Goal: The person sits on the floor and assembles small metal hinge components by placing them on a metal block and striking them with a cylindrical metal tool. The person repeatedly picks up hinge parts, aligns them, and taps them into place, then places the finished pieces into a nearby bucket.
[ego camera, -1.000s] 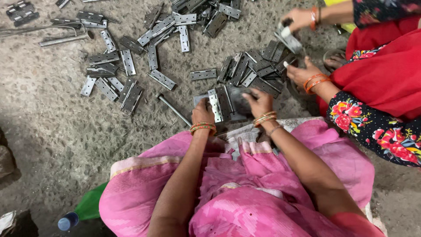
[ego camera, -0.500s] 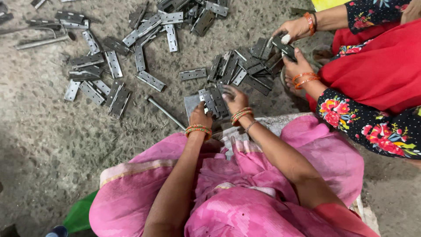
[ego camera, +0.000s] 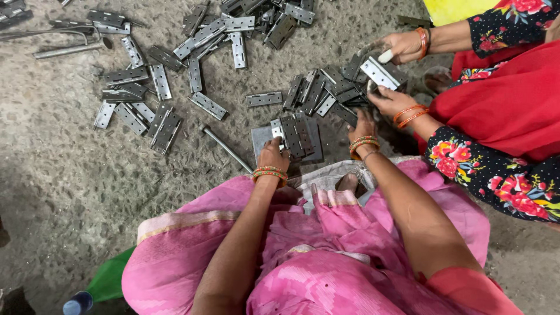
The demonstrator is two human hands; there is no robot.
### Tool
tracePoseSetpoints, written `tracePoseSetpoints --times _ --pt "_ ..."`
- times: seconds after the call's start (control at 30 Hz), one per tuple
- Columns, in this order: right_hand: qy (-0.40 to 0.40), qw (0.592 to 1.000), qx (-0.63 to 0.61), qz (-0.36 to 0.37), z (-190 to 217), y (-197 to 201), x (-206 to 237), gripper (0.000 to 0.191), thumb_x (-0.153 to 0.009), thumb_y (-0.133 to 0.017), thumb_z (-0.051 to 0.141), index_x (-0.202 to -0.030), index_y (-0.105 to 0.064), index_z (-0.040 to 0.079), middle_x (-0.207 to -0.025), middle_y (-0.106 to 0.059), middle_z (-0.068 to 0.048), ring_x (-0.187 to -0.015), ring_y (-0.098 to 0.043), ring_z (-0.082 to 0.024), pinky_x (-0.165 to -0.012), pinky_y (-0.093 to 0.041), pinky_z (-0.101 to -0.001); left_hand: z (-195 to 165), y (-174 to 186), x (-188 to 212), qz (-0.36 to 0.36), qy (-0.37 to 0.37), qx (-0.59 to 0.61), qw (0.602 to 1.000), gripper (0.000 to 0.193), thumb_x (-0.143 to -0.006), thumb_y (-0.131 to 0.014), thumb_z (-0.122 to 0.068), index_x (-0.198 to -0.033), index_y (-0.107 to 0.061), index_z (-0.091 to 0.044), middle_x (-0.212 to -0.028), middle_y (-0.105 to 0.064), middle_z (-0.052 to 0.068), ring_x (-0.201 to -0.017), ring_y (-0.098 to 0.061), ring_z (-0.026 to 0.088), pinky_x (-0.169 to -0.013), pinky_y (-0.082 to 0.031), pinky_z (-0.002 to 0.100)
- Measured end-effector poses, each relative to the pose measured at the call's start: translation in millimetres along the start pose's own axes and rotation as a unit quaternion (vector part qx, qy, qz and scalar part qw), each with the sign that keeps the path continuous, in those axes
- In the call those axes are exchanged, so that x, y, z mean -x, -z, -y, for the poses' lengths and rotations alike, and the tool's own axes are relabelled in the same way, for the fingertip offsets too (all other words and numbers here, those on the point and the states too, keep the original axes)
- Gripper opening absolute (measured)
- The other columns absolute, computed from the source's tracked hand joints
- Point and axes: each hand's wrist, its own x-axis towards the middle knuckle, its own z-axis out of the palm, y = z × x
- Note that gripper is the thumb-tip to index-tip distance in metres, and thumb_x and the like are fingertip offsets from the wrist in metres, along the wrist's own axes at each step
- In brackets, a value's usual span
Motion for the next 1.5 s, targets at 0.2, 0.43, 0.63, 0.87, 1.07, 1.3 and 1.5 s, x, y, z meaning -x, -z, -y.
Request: tracePoseSetpoints --times 0.2,0.43,0.63,0.87,1.07,1.3,1.5 --pt "-0.013 1.000 0.015 0.010 -4.1 0.7 3.7 0.060 -0.072 -0.086 0.000 -0.128 -0.066 0.007 -0.127 -0.064 -0.020 -0.118 -0.060 -0.042 -0.102 -0.048 -0.0472 -3.5 1.5 1.1 0.010 0.003 -0.006 1.000 0.041 -0.080 -0.076 -0.017 -0.119 -0.070 -0.009 -0.120 -0.068 0.019 -0.108 -0.066 0.040 -0.091 -0.054 0.049" --pt "-0.002 1.000 0.010 0.020 -8.3 6.7 -1.3 0.058 -0.066 -0.088 0.001 -0.122 -0.073 0.009 -0.125 -0.067 -0.020 -0.113 -0.063 -0.041 -0.097 -0.050 -0.0461 -7.5 7.1 2.0 0.023 0.008 -0.004 1.000 0.038 -0.081 -0.076 -0.018 -0.118 -0.071 -0.010 -0.119 -0.069 0.020 -0.106 -0.067 0.041 -0.091 -0.054 0.050" --pt "0.007 0.998 0.045 0.031 -4.1 6.0 0.0 0.053 -0.072 -0.083 -0.002 -0.123 -0.072 0.006 -0.123 -0.066 -0.024 -0.109 -0.063 -0.043 -0.094 -0.051 -0.0467 -15.3 14.5 3.3 0.036 0.018 -0.017 0.999 0.037 -0.082 -0.078 -0.020 -0.118 -0.071 -0.011 -0.119 -0.068 0.018 -0.105 -0.067 0.040 -0.090 -0.055 0.049" --pt "0.082 0.992 0.087 -0.026 1.4 1.5 8.6 0.045 -0.080 -0.061 -0.009 -0.120 -0.072 0.006 -0.123 -0.069 -0.025 -0.105 -0.067 -0.043 -0.088 -0.055 -0.0469 -18.2 19.1 6.9 0.047 0.032 -0.012 0.998 0.037 -0.083 -0.078 -0.021 -0.118 -0.071 -0.013 -0.121 -0.068 0.016 -0.104 -0.068 0.040 -0.088 -0.055 0.049" --pt "0.013 0.993 0.116 0.024 16.7 5.7 15.6 0.025 -0.086 -0.062 -0.001 -0.108 -0.073 0.003 -0.097 -0.073 -0.024 -0.090 -0.070 -0.044 -0.079 -0.056 -0.0504 -9.3 16.1 10.4 0.036 0.019 -0.018 0.999 0.038 -0.083 -0.077 -0.020 -0.119 -0.071 -0.012 -0.119 -0.068 0.017 -0.104 -0.067 0.041 -0.088 -0.055 0.050" --pt "-0.054 0.997 0.040 0.022 16.5 11.9 35.9 0.023 -0.089 -0.066 0.007 -0.110 -0.075 0.004 -0.086 -0.070 -0.028 -0.082 -0.069 -0.045 -0.076 -0.055 -0.0530 -1.9 18.2 9.8 0.007 0.008 0.015 1.000 0.040 -0.081 -0.078 -0.018 -0.119 -0.071 -0.010 -0.121 -0.068 0.021 -0.105 -0.066 0.044 -0.090 -0.054 0.050" --pt "-0.057 0.997 -0.047 0.003 22.9 13.2 56.4 0.021 -0.091 -0.069 0.010 -0.110 -0.074 0.003 -0.086 -0.072 -0.025 -0.079 -0.070 -0.040 -0.075 -0.054 -0.0484 -7.2 28.3 12.7 -0.027 0.035 0.032 0.998 0.041 -0.083 -0.077 -0.020 -0.121 -0.070 -0.009 -0.120 -0.069 0.021 -0.106 -0.067 0.043 -0.090 -0.054 0.050"
